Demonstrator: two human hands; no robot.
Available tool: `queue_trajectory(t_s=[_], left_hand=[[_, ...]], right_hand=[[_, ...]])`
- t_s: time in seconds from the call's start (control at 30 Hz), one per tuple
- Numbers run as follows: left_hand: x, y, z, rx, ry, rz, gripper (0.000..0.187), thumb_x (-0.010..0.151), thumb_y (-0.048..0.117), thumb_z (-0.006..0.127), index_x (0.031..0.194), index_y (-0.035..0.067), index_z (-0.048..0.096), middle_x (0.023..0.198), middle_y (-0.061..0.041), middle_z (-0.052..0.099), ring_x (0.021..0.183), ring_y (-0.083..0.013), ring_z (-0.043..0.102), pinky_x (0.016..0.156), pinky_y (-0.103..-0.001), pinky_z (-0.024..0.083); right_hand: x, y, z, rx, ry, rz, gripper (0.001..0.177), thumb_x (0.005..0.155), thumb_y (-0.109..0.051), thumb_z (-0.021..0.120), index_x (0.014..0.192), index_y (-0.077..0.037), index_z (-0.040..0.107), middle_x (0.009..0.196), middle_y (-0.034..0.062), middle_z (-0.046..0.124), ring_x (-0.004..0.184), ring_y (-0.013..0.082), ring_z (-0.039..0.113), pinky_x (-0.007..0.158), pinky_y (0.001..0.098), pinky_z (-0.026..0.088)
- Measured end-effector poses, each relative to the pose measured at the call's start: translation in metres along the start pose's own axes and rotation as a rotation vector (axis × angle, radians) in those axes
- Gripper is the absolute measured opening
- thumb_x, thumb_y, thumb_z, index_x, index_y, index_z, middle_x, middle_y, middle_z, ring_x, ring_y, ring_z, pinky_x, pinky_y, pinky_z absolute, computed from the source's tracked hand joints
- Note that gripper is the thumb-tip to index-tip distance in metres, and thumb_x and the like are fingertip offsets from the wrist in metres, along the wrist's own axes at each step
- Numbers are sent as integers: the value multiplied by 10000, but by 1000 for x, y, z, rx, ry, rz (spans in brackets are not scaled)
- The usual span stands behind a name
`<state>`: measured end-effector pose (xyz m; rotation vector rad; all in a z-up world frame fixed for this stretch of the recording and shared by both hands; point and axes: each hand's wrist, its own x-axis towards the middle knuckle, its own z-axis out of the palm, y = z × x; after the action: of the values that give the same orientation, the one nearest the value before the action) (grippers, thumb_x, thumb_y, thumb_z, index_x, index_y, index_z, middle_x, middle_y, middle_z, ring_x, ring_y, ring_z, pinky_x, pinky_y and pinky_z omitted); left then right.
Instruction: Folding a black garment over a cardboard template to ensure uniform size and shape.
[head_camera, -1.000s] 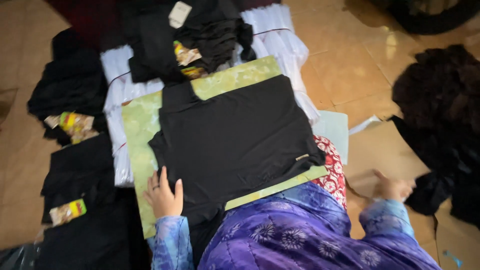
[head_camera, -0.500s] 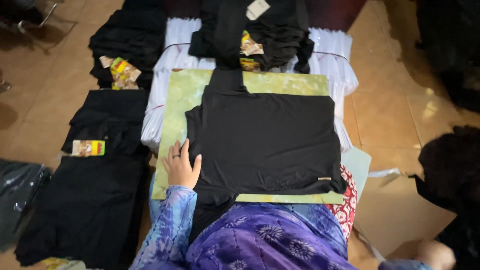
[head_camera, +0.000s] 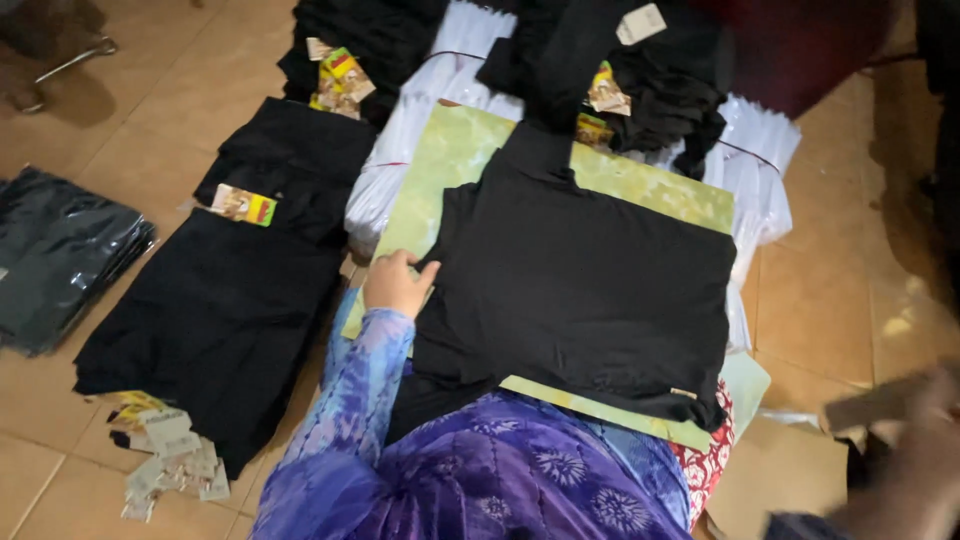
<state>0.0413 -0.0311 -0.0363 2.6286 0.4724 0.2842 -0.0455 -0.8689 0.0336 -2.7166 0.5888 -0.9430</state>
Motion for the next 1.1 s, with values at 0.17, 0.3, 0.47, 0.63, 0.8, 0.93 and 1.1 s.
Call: queue_trajectory(t_s=[0.17, 0.3, 0.47, 0.63, 0.8, 0.93, 1.1], left_hand=[[5, 1, 13, -55, -88, -64, 390, 821, 666, 683, 960, 302, 668, 889, 34, 694, 936, -232, 714, 804, -408, 566], [6, 4, -11, -590, -294, -223, 324, 901, 501, 706, 1039, 214, 641, 1073, -113, 754, 1101, -304, 697, 912, -410, 569], [12, -2, 12, -854, -274, -329, 233, 909, 232, 717, 1105, 162, 611, 891, -135, 671, 739, -235, 749, 645, -278, 643], [3, 15, -15, -966, -263, -423, 378, 933, 161, 691, 1301, 151, 603, 1046, -235, 614, 965, -349, 725, 751, -344, 682], [-1, 25, -26, -925, -162, -398, 372, 940, 164, 658, 1310, 194, 636, 937, -184, 605, 792, -295, 739, 650, -304, 686], [-7, 34, -39, -957, -129, -407, 379, 958, 160, 631, 1335, 200, 641, 883, -144, 578, 782, -279, 725, 664, -311, 688], [-9, 36, -22, -922, -28, -332, 435, 948, 187, 648, 1369, 294, 651, 1165, -184, 717, 1006, -271, 720, 764, -340, 665]], right_hand=[[-38, -310, 7, 140, 6, -713, 539, 922, -100, 659, 1459, -52, 636, 1266, 190, 666, 1205, 384, 642, 968, 465, 512], [-125, -464, 14, 379, -282, -1074, 593, 892, 62, 476, 1452, -110, 564, 1389, 187, 619, 1298, 361, 596, 1012, 506, 515], [-184, -502, 57, 380, -350, -1153, 560, 897, -64, 442, 1401, -240, 613, 1334, 86, 662, 1229, 320, 638, 900, 461, 540], [-182, -491, 55, 113, -390, -1184, 581, 835, -98, 563, 1371, -317, 606, 1328, 5, 653, 1233, 245, 632, 928, 424, 536], [-169, -485, 47, 196, -357, -1148, 382, 879, -171, 605, 1221, -323, 678, 1291, -10, 672, 1208, 222, 656, 961, 391, 515], [-183, -475, 47, 133, -402, -1161, 401, 881, -189, 595, 1245, -339, 667, 1280, -16, 677, 1214, 224, 646, 957, 407, 517], [-187, -462, 55, 105, -423, -1121, 423, 893, -195, 560, 1259, -385, 661, 1271, -18, 693, 1240, 219, 636, 983, 408, 503]])
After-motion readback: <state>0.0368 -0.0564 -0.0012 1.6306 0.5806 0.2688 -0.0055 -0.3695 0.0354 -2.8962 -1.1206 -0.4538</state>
